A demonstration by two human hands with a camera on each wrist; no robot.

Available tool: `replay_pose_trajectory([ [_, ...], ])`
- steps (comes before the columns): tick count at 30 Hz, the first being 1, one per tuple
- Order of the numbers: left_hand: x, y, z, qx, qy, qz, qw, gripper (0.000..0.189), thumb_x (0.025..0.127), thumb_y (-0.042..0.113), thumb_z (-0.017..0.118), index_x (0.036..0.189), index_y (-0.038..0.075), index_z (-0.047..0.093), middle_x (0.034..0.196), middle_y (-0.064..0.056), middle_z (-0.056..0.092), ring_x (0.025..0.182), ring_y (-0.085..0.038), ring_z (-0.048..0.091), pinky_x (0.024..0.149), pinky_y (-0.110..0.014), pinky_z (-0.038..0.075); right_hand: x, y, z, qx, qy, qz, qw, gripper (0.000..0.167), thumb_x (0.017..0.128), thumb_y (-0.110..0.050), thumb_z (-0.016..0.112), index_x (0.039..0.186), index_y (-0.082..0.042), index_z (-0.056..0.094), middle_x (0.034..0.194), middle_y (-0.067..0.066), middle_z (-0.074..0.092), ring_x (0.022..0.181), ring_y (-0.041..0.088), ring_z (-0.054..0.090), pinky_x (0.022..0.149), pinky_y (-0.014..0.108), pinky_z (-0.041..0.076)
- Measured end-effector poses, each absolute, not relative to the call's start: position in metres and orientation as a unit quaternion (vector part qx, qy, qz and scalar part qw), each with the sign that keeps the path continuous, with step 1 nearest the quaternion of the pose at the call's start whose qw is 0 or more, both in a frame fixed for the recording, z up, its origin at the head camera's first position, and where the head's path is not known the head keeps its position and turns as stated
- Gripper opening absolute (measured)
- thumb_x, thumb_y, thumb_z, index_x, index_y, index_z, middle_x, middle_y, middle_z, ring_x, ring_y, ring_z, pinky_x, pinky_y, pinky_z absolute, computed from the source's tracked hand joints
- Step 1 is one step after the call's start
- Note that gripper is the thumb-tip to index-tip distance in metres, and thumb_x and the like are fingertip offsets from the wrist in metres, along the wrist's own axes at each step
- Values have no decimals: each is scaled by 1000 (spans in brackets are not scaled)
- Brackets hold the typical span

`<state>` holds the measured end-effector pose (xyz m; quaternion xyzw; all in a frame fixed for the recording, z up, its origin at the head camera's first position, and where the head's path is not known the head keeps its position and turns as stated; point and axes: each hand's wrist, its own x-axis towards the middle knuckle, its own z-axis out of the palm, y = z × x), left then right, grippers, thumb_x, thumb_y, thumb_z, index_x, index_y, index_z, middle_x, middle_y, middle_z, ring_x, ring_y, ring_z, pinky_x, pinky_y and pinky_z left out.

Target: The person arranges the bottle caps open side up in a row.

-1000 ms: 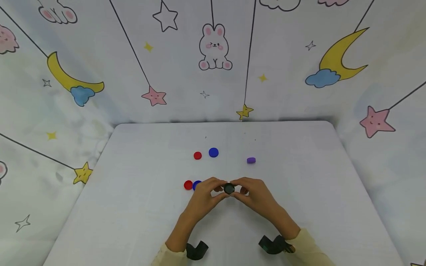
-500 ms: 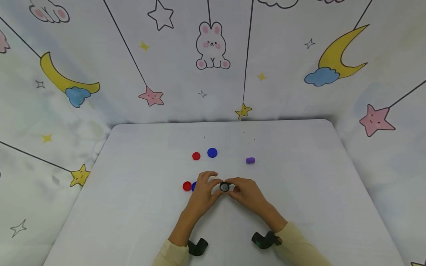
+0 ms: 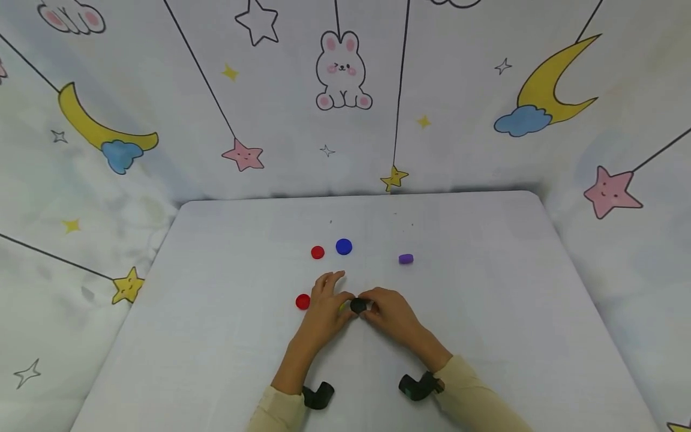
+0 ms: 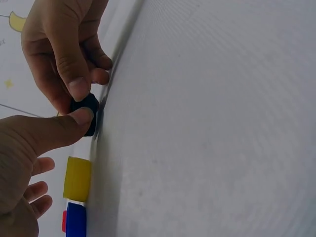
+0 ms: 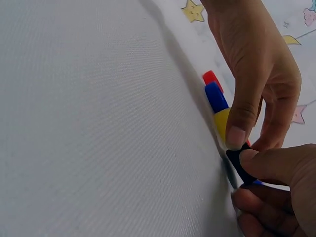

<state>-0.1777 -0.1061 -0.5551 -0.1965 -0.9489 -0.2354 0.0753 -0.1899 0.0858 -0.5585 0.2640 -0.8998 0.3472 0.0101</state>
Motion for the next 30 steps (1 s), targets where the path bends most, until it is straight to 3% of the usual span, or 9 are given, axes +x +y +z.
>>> replay_pose_trajectory([
  [23, -180, -115, -554, -208, -958, -157, 123, 26, 78, 17, 84, 101, 9, 74, 134, -15, 53, 127, -33, 45, 105, -48, 43, -199, 64, -560, 238, -920, 313, 4, 29, 80, -16, 81, 107, -9, 73, 88, -1, 66, 70, 7, 54, 60, 21, 44],
  [30, -178, -118, -556, -208, -958, -151, 124, 27, 79, 18, 83, 103, 11, 74, 132, -14, 55, 125, -32, 48, 105, -45, 44, -200, 62, -561, 235, -919, 318, -4, 30, 80, -17, 81, 108, -10, 73, 89, -1, 66, 70, 7, 53, 60, 21, 43],
])
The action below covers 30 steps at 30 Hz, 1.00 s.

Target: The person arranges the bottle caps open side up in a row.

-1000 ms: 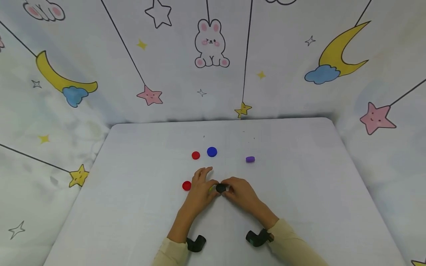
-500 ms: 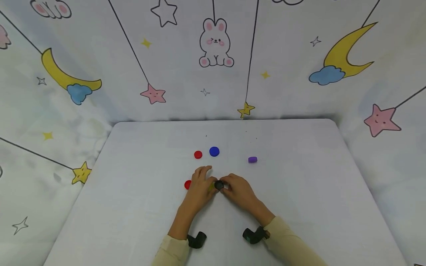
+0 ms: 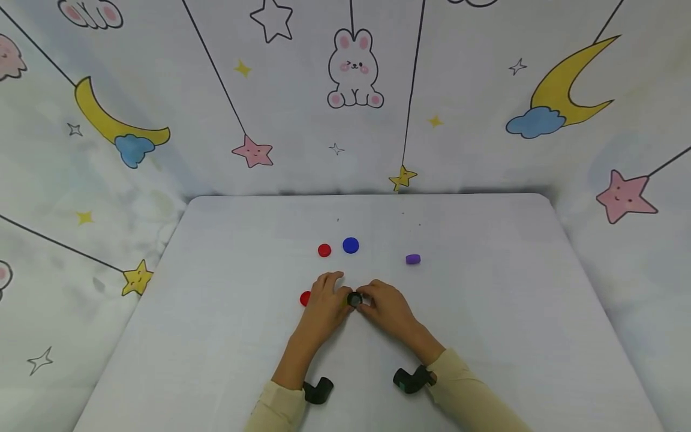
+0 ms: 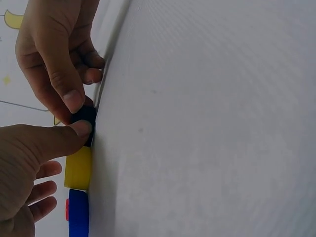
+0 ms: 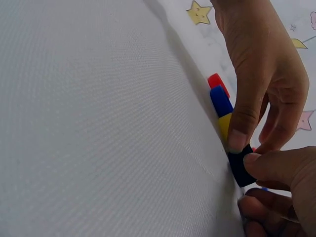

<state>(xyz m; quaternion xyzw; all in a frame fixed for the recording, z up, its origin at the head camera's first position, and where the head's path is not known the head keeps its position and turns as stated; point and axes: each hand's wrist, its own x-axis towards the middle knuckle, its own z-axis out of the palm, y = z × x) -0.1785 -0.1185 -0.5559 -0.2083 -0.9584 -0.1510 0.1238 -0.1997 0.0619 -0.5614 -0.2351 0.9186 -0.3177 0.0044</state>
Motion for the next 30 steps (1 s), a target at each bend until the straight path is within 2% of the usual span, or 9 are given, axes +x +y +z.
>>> replay_pose_trajectory([
  [5, -178, -119, -556, -213, -957, -162, 115, 30, 78, 21, 84, 105, 14, 73, 131, -12, 56, 124, -31, 48, 105, -45, 44, -198, 66, -560, -235, 917, -321, 6, 31, 80, -16, 81, 109, -9, 73, 89, -1, 66, 70, 7, 53, 61, 21, 44],
  [9, -178, -119, -555, -209, -957, -165, 112, 39, 78, 33, 84, 111, 16, 71, 132, -10, 54, 126, -29, 46, 107, -46, 41, -200, 82, -557, -226, 917, -329, 7, 37, 81, -17, 80, 116, -8, 70, 93, 0, 67, 72, 6, 55, 64, 22, 47],
  [13, -174, -117, -551, -201, -956, -168, 132, 49, 77, 44, 81, 116, 16, 68, 130, -9, 55, 125, -28, 46, 106, -46, 40, -207, 122, -552, -194, 913, -354, -53, 40, 81, -11, 80, 118, -4, 68, 95, 6, 70, 76, 12, 61, 69, 29, 53],
  [16, -170, -116, -546, -192, -952, -175, 164, 46, 79, 38, 82, 115, 13, 68, 126, -11, 56, 122, -30, 47, 103, -47, 41, -212, 149, -549, -164, 914, -353, -115, 43, 78, -7, 81, 118, -1, 66, 98, 12, 69, 85, 22, 64, 75, 39, 55],
  [18, -169, -114, -543, -187, -949, -179, 178, 41, 80, 31, 82, 114, 12, 67, 125, -13, 57, 121, -31, 48, 101, -47, 42, -214, 161, -549, -145, 917, -349, -125, 49, 78, -6, 81, 122, 1, 62, 105, 17, 67, 94, 29, 64, 81, 45, 54],
  [23, -180, -95, -537, -188, -952, -171, 170, 33, 86, 23, 76, 115, 10, 66, 125, -12, 57, 121, -29, 49, 101, -44, 44, -221, 173, -553, -112, 930, -344, -61, 67, 80, -10, 80, 138, 1, 48, 125, 21, 59, 111, 35, 59, 93, 50, 49],
  [26, -192, -79, -535, -190, -956, -163, 156, 33, 87, 21, 76, 115, 9, 66, 122, -12, 59, 118, -29, 51, 99, -43, 45, -230, 174, -557, -118, 930, -348, -31, 72, 81, -11, 80, 142, 2, 43, 126, 22, 58, 113, 35, 58, 96, 50, 48],
  [30, -212, -56, -535, -200, -964, -129, 122, 36, 88, 22, 75, 119, 9, 65, 120, -11, 60, 113, -28, 54, 96, -41, 47, -237, 173, -559, -128, 928, -350, -23, 70, 81, -10, 80, 140, 4, 45, 121, 22, 62, 108, 34, 60, 94, 50, 50],
])
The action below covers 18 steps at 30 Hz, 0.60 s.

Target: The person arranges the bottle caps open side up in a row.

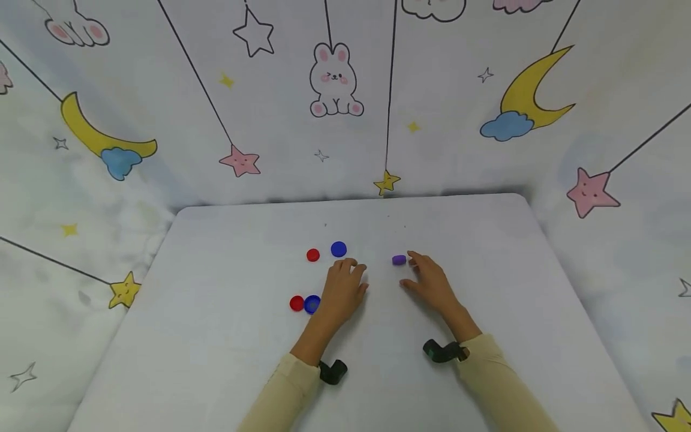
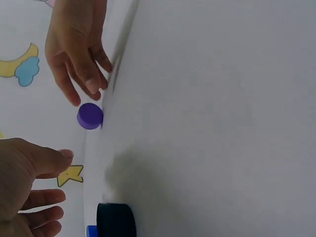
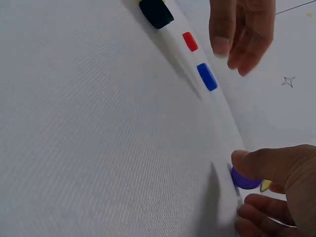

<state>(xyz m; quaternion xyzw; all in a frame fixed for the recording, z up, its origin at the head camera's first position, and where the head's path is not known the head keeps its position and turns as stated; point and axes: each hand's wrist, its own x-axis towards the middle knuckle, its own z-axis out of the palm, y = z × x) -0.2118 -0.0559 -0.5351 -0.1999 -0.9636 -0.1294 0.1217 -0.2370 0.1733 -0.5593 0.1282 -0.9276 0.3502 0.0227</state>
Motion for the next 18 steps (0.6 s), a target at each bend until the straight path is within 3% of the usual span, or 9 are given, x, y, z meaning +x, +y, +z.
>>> replay_pose_trajectory([
  [10, -254, -15, -540, -231, -963, -135, 37, 50, 93, 23, 68, 138, 7, 52, 121, -11, 61, 106, -24, 62, 90, -35, 52, -246, 166, -575, 140, -914, 373, 75, 51, 80, -8, 80, 127, -2, 61, 110, 18, 66, 103, 32, 63, 91, 48, 51],
  [15, -258, -10, -548, -247, -952, -180, 18, 37, 96, 17, 64, 130, 5, 59, 116, -10, 62, 104, -22, 61, 91, -31, 52, -248, 160, -577, 150, -905, 385, 96, 37, 81, -9, 79, 115, -3, 68, 108, 16, 68, 104, 33, 64, 92, 49, 50],
  [18, -257, -11, -554, -252, -945, -205, 28, 26, 97, 16, 62, 121, 5, 64, 110, -8, 65, 100, -20, 62, 90, -29, 51, -246, 156, -575, 158, -898, 400, 97, 30, 82, -8, 77, 110, -2, 70, 101, 14, 70, 95, 31, 66, 86, 47, 52],
])
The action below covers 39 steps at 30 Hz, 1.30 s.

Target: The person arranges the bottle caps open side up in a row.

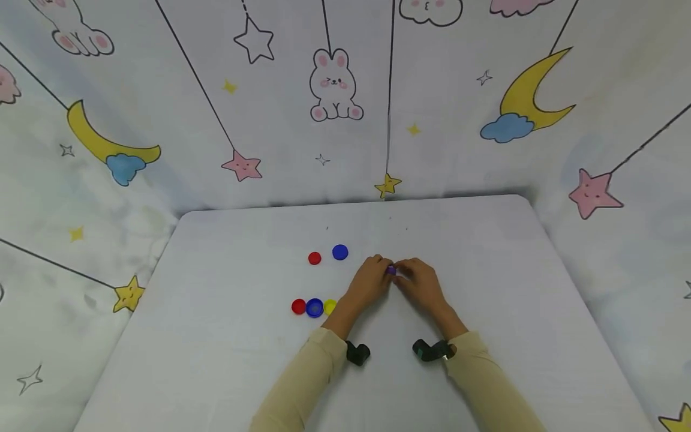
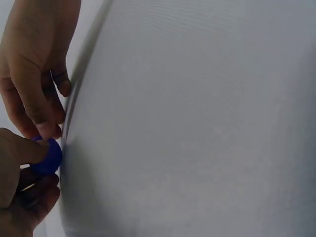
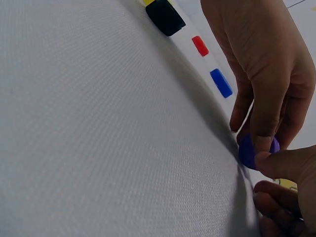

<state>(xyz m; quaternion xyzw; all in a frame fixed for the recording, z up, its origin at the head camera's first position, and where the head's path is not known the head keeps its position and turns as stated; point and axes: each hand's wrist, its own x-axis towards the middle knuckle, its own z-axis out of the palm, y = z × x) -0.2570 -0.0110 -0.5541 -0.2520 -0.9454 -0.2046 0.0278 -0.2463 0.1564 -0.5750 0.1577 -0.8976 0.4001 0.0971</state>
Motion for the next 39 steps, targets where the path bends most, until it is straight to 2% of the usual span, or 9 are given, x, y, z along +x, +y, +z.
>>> replay_pose_trajectory([
  [5, -253, -17, -551, -246, -937, -248, 29, 23, 96, 13, 63, 118, 5, 65, 106, -7, 69, 97, -18, 65, 87, -27, 54, -241, 152, -570, 171, -884, 422, 102, 26, 82, -2, 75, 108, -1, 70, 91, 12, 72, 79, 23, 66, 71, 36, 55],
  [11, -247, -17, -533, -239, -924, -294, 52, 31, 97, 14, 62, 126, 7, 57, 104, -7, 69, 94, -15, 65, 83, -26, 55, -237, 154, -556, 197, -874, 418, 150, 36, 80, 0, 77, 115, -1, 68, 93, 12, 72, 76, 21, 67, 67, 33, 56],
  [15, -244, -12, -527, -225, -901, -363, 79, 22, 96, 16, 63, 116, 8, 56, 97, -6, 69, 85, -13, 65, 74, -21, 55, -233, 156, -543, 218, -864, 417, 179, 42, 79, 0, 79, 118, -2, 66, 96, 12, 70, 76, 20, 66, 66, 32, 56],
  [19, -238, -14, -520, -185, -853, -486, 55, 15, 93, 14, 67, 106, 8, 60, 97, -8, 72, 83, -13, 69, 71, -16, 55, -226, 156, -532, 226, -859, 422, 183, 43, 77, -1, 81, 118, -3, 66, 95, 9, 69, 77, 17, 66, 65, 30, 57],
  [22, -231, -19, -510, -162, -823, -544, 13, 16, 93, 14, 67, 108, 7, 66, 102, -8, 72, 85, -14, 71, 74, -19, 56, -220, 155, -526, 227, -855, 427, 188, 44, 76, -2, 82, 117, -4, 67, 93, 7, 68, 76, 15, 65, 65, 28, 57],
  [29, -214, -41, -492, -187, -812, -550, -59, 28, 95, 17, 66, 121, 9, 68, 115, -5, 71, 100, -15, 70, 85, -23, 56, -202, 153, -512, 224, -846, 445, 192, 42, 73, -4, 85, 112, -4, 71, 89, 2, 70, 76, 10, 63, 68, 22, 56],
  [35, -186, -58, -477, -226, -795, -561, -55, 30, 92, 13, 68, 122, 10, 68, 113, -5, 72, 104, -16, 68, 89, -30, 56, -178, 149, -493, 255, -825, 477, 166, 37, 73, -5, 85, 108, -5, 73, 84, -4, 70, 73, 4, 61, 65, 25, 57],
  [39, -170, -63, -468, -263, -790, -553, -19, 29, 91, 13, 70, 119, 9, 70, 108, -4, 72, 99, -13, 69, 87, -30, 57, -164, 149, -478, 274, -819, 479, 159, 36, 72, -7, 85, 106, -6, 74, 87, -4, 71, 73, 4, 62, 66, 24, 57],
])
